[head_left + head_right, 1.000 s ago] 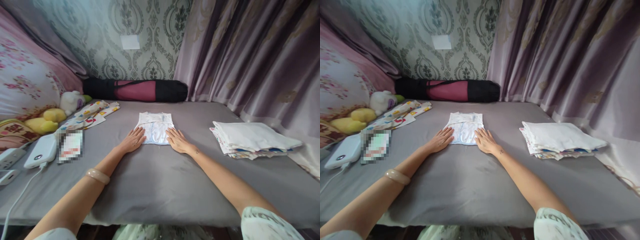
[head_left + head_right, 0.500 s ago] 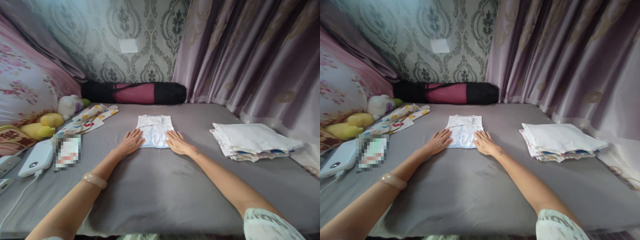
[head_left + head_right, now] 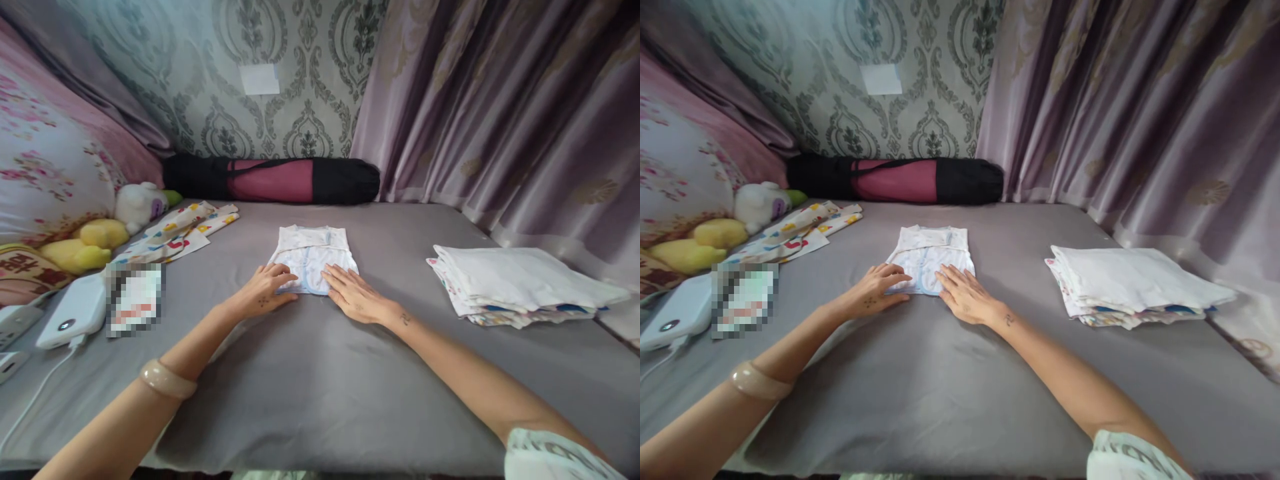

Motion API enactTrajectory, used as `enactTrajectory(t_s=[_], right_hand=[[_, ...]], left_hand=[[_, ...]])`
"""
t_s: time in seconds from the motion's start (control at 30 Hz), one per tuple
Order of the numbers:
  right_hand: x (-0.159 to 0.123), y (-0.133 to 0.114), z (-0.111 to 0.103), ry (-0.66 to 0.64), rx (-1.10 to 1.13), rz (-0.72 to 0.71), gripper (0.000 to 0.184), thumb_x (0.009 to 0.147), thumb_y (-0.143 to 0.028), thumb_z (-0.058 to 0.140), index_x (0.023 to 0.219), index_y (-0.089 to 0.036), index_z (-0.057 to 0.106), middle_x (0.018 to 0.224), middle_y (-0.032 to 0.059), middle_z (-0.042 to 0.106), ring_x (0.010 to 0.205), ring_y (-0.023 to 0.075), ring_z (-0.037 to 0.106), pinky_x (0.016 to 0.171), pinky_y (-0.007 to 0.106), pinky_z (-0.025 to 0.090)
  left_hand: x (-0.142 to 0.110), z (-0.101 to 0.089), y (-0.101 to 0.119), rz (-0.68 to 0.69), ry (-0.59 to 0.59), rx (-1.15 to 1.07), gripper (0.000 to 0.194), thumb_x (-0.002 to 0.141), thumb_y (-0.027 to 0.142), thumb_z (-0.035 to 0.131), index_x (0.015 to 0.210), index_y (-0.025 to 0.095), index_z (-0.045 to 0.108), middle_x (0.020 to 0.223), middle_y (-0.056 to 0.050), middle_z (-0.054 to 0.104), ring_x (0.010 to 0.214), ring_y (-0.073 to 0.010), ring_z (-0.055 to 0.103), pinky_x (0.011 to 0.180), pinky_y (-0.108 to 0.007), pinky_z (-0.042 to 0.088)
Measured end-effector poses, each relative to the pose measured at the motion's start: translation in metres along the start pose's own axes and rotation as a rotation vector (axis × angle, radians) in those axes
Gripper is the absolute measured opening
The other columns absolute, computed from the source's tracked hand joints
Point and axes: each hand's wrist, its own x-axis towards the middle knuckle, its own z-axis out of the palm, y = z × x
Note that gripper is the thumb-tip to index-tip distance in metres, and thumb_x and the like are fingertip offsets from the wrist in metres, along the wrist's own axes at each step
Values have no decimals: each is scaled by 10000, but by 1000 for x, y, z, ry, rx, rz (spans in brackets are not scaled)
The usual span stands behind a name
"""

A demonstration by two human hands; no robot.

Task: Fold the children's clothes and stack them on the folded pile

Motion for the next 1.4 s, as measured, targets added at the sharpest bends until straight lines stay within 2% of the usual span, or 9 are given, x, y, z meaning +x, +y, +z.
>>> enactTrajectory(t_s=[0.27,0.47,0.6,0.7,0.8,0.9,1.03,1.2,1.4], right_hand=[[5,-8,7,-15,-31,-46,488,1008,-354,278,1471,-233,372,1558,80,300,1442,254,228,1167,521,170],[17,-22,5,148,-86,-96,360,943,-317,499,1260,-159,559,1337,131,523,1273,250,433,1067,413,345],[26,-33,10,200,-148,-42,306,909,-361,573,1126,-146,594,1153,116,594,1094,247,515,944,385,421],[30,-34,12,234,-179,-9,275,926,-345,548,1115,-148,585,1113,110,597,1066,243,516,900,365,436],[29,-27,10,232,-219,13,232,950,-184,446,1136,-163,583,1100,109,606,1044,225,535,877,337,442],[20,-15,7,199,-243,25,386,901,-32,368,1182,-180,587,1130,114,621,1066,223,551,897,345,445],[0,4,3,212,-210,-7,468,904,-29,330,1282,-182,561,1278,116,596,1179,228,533,972,376,435],[-17,31,0,262,-115,-13,514,858,1,331,1270,-166,590,1286,95,617,1177,197,570,1017,353,427],[-10,45,-7,331,57,2,458,800,-33,432,1153,-203,669,1183,57,681,1111,198,616,998,354,448]], left_hand=[[14,6,16,161,-26,-26,338,986,363,395,1210,208,597,1105,-93,618,1034,-206,572,909,-332,458],[19,4,23,241,-28,91,343,1004,294,321,1081,176,633,986,-89,631,911,-182,585,826,-301,473],[27,7,28,208,-33,188,295,977,246,367,877,149,628,857,-89,618,815,-184,578,749,-294,469],[31,11,28,107,-27,168,237,946,228,408,846,157,610,819,-76,624,784,-182,587,712,-286,463],[31,12,26,-17,8,78,209,938,228,407,934,174,609,853,-64,651,804,-180,609,704,-277,465],[25,11,23,3,33,58,252,961,296,393,1051,187,601,978,-80,665,911,-200,618,793,-310,478],[7,5,11,48,46,133,328,958,336,410,1206,181,559,1182,-122,635,1084,-252,587,914,-392,454],[-18,-7,-15,7,-16,123,389,855,140,399,1186,198,594,1198,-105,656,1111,-250,601,948,-424,438],[-18,-10,-36,-87,69,-82,390,813,163,393,1107,219,644,1192,-79,670,1103,-220,617,960,-375,456]])
